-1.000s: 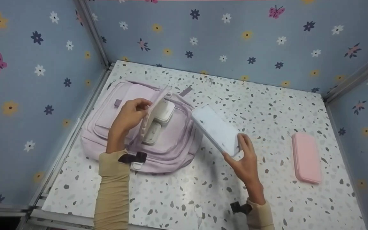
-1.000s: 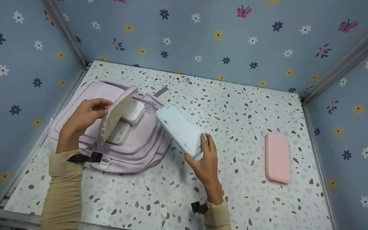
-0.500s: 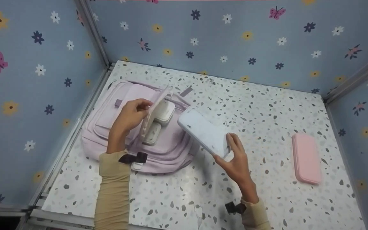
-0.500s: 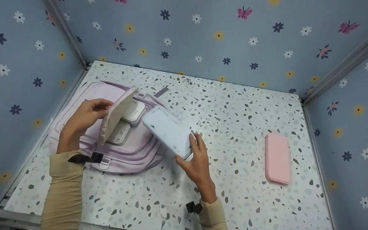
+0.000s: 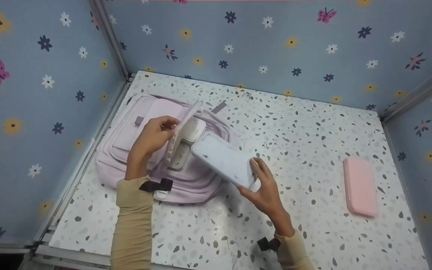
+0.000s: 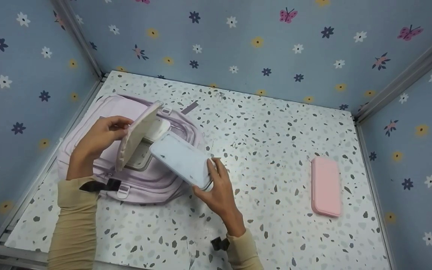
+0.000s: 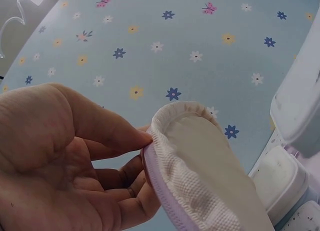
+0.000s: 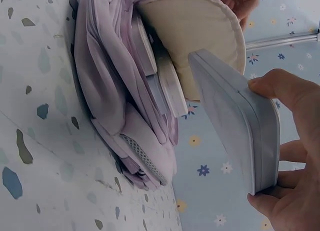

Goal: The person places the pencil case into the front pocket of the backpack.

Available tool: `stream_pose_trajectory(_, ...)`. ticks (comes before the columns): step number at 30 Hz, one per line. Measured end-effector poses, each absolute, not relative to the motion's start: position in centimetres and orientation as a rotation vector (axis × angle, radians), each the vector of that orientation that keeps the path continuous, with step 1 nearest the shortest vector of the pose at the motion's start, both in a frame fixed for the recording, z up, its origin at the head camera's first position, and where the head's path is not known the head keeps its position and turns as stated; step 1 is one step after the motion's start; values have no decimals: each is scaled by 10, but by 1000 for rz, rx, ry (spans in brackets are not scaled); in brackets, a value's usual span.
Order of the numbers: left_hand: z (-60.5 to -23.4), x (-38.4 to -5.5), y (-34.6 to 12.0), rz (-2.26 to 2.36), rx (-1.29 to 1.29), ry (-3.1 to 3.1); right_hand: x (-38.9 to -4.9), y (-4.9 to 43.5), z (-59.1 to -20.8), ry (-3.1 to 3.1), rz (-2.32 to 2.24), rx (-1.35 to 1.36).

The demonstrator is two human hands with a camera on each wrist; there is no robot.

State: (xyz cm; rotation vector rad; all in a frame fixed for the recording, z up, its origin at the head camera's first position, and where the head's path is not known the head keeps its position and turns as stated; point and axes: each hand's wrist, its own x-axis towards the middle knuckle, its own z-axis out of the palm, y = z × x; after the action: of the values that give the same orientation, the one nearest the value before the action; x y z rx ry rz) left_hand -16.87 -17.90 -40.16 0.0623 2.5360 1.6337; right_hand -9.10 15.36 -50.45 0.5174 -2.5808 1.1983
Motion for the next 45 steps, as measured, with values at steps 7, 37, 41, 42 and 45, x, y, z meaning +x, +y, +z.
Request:
stream_pose_trajectory(7,-399,-168,-181,1610,51,2524,-90,141,-508,-2619,1216,570)
stream_pose_trajectory(37,-399,-166,-182,1453,21,2486,-104,107,-520,-2719,1147,709)
stream_pose_trajectory(41,-399,-166,-181,1480,14,2467,-107,105,-521,-2734,1128,721)
stream_pose_trajectory(42,-399,-166,-181,1487,14,2461,-107,104,-522,-2735,1120,726)
stream_pose_trajectory(45,-399,-166,-181,1516,21,2436,-110,101,-524,-2730,1125,742)
